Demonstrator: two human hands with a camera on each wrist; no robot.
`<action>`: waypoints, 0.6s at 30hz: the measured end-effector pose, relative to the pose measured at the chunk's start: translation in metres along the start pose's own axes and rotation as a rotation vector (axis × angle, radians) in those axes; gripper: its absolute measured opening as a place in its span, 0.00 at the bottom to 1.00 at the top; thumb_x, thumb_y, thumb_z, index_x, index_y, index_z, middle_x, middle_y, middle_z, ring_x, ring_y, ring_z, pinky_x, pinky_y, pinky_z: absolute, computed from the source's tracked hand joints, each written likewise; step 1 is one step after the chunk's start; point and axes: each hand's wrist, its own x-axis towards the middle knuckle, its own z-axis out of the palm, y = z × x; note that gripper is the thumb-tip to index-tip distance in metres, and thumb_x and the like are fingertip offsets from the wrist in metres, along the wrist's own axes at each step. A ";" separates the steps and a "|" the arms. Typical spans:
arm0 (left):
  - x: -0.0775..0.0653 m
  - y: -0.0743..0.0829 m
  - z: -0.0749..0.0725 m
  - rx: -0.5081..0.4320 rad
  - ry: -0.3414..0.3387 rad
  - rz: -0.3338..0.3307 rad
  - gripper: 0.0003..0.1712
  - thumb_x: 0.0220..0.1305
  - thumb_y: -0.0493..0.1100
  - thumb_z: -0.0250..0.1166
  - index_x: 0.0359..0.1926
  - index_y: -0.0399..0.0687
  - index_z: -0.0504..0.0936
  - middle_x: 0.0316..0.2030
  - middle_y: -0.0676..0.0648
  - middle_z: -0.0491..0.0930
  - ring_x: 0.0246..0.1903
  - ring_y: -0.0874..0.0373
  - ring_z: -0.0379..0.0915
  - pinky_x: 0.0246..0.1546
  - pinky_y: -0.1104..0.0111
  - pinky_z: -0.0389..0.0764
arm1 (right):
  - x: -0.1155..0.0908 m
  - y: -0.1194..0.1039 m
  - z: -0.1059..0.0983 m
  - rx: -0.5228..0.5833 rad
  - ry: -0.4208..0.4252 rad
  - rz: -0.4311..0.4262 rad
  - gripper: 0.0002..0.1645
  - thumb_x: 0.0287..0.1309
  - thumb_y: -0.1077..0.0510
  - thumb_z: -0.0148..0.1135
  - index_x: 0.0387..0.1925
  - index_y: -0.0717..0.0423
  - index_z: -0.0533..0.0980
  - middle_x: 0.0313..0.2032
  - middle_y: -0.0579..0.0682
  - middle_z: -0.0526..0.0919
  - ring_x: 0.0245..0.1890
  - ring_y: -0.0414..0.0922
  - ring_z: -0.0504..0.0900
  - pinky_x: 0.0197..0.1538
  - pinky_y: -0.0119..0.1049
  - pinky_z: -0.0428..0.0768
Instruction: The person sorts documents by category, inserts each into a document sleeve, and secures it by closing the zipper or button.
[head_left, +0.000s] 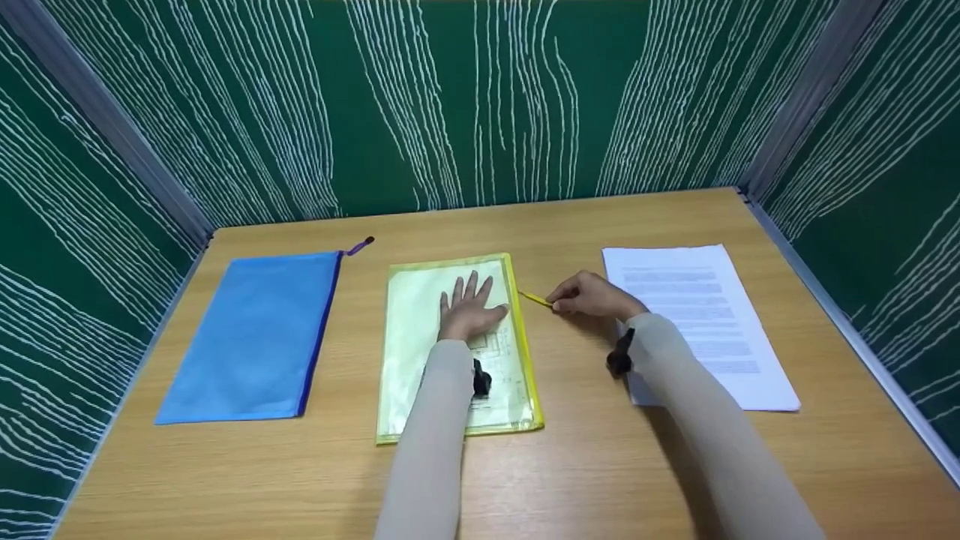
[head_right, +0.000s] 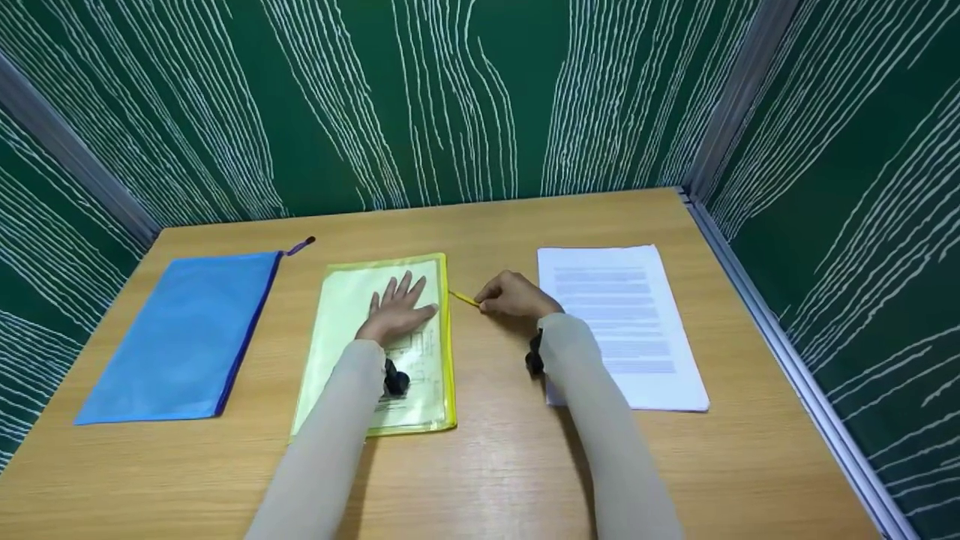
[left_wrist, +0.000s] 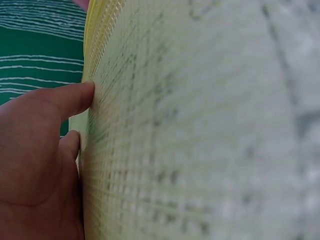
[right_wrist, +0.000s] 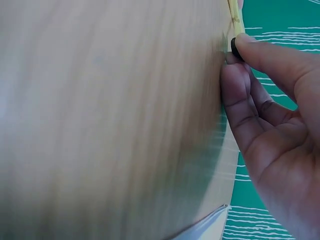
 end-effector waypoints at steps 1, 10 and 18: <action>0.000 0.000 0.000 0.001 0.001 0.000 0.42 0.67 0.65 0.48 0.76 0.63 0.45 0.77 0.52 0.33 0.76 0.51 0.21 0.72 0.48 0.26 | -0.001 0.000 0.000 -0.003 -0.002 -0.001 0.12 0.62 0.58 0.61 0.47 0.50 0.84 0.44 0.51 0.85 0.42 0.47 0.76 0.50 0.40 0.74; 0.001 0.000 0.001 -0.012 0.010 -0.006 0.42 0.67 0.65 0.48 0.76 0.63 0.46 0.77 0.53 0.33 0.76 0.52 0.21 0.72 0.49 0.26 | -0.006 -0.001 0.001 -0.032 -0.023 -0.026 0.12 0.61 0.59 0.62 0.46 0.51 0.84 0.42 0.50 0.85 0.38 0.45 0.76 0.44 0.36 0.75; 0.002 -0.002 0.001 -0.047 0.030 -0.026 0.41 0.67 0.64 0.48 0.76 0.63 0.46 0.77 0.53 0.33 0.76 0.52 0.21 0.72 0.49 0.25 | -0.013 -0.004 0.006 -0.065 -0.036 -0.092 0.11 0.59 0.60 0.64 0.44 0.55 0.84 0.43 0.53 0.86 0.38 0.42 0.78 0.46 0.37 0.78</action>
